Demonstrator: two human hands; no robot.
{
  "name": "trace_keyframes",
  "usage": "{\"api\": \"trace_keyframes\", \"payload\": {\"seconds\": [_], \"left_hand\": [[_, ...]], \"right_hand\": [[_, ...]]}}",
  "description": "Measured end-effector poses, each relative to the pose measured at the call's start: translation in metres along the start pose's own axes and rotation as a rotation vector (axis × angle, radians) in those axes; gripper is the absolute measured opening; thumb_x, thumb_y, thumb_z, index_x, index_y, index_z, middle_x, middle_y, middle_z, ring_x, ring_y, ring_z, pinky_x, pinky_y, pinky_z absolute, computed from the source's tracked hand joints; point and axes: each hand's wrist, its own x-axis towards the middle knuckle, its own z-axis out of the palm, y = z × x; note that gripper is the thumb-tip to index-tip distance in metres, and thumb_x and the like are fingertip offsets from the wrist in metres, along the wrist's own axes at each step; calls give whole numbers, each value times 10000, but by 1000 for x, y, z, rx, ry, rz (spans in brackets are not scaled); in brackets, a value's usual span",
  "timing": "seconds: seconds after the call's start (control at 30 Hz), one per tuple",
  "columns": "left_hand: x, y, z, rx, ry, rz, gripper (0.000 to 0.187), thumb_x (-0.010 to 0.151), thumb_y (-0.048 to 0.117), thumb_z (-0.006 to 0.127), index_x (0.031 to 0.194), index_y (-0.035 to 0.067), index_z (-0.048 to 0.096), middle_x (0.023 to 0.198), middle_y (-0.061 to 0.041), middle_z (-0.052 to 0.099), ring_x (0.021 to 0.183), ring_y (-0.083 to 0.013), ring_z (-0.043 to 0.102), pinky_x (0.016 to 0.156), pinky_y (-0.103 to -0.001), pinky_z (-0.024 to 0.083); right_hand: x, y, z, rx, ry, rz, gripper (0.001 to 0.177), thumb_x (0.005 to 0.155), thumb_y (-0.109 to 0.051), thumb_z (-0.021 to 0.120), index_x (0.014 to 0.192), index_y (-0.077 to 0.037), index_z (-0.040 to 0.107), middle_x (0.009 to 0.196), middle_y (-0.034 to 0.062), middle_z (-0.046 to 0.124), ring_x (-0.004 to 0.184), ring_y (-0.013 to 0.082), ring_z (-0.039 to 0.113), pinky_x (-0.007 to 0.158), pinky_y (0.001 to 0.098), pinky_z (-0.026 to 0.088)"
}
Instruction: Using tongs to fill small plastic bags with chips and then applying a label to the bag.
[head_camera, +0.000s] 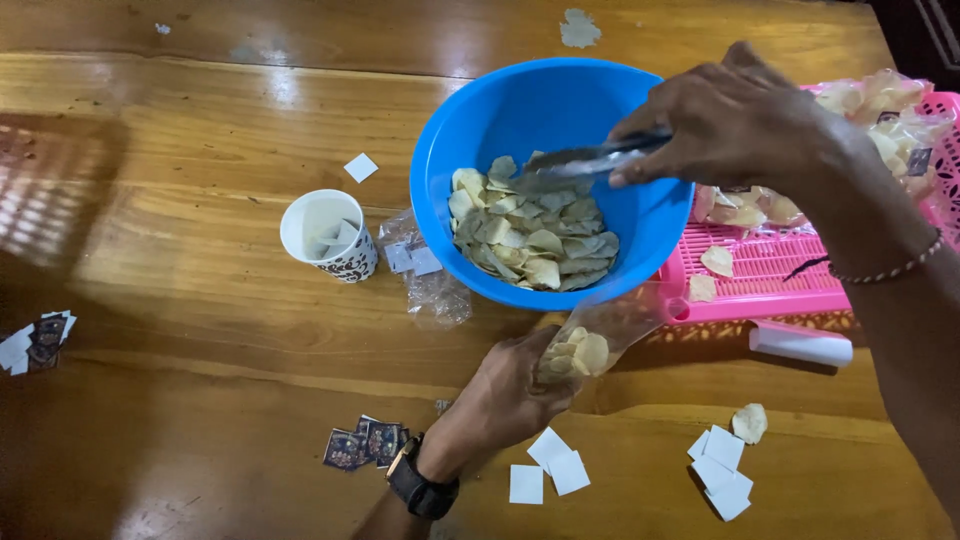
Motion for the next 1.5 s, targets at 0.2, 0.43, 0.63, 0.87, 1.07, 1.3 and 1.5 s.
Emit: {"api": "trace_keyframes", "payload": {"seconds": [0.2,0.43,0.63,0.87,1.07,1.3,1.5], "left_hand": [[-1,6,-2,-60,-19,-3,383,919,186,643,1278,72,578,1062,-75,756,865,-221,709,740,-370,557],[-1,6,-1,-53,-15,-70,244,913,190,641,1127,78,608,930,-49,709,745,-190,602,642,-371,488],[-1,2,-3,-77,-27,-13,185,911,154,640,1071,68,603,895,-50,663,716,-198,568,610,-379,453],[-1,-4,-2,-46,-27,33,321,892,179,600,1188,54,584,902,-84,676,682,-246,579,575,-411,448],[0,4,-5,-52,-29,19,492,887,155,609,1366,66,537,1016,-86,727,789,-260,646,653,-399,506],[0,1,-4,-77,55,66,505,840,138,647,1331,51,569,1084,-110,759,883,-261,711,736,-397,565],[-1,14,-6,-219,42,-57,463,882,175,645,1338,111,601,1189,-61,752,1041,-192,710,852,-339,585]], "right_hand": [[-11,-1,30,-214,195,-49,632,905,-711,513,1336,-275,667,1082,20,719,1005,254,618,946,452,289],[-2,4,94,-421,728,-354,457,956,-473,687,1274,-143,687,1086,57,587,1012,281,599,1026,460,297],[24,3,111,-429,691,-249,415,997,-500,605,1259,-186,678,1160,72,520,1000,283,594,1025,502,310],[27,0,110,-359,776,-394,307,1029,-307,672,1232,-92,590,1128,102,483,1020,309,541,1007,514,334],[63,33,135,-331,767,-307,311,979,-395,667,1208,-197,738,1277,86,701,1271,264,620,977,495,342],[11,9,64,23,359,-72,475,947,-544,569,1264,-214,701,1426,143,605,1332,299,517,1088,507,256],[-40,34,23,118,319,-129,543,872,-559,665,1254,-183,747,862,45,745,678,216,635,571,337,433]]}}
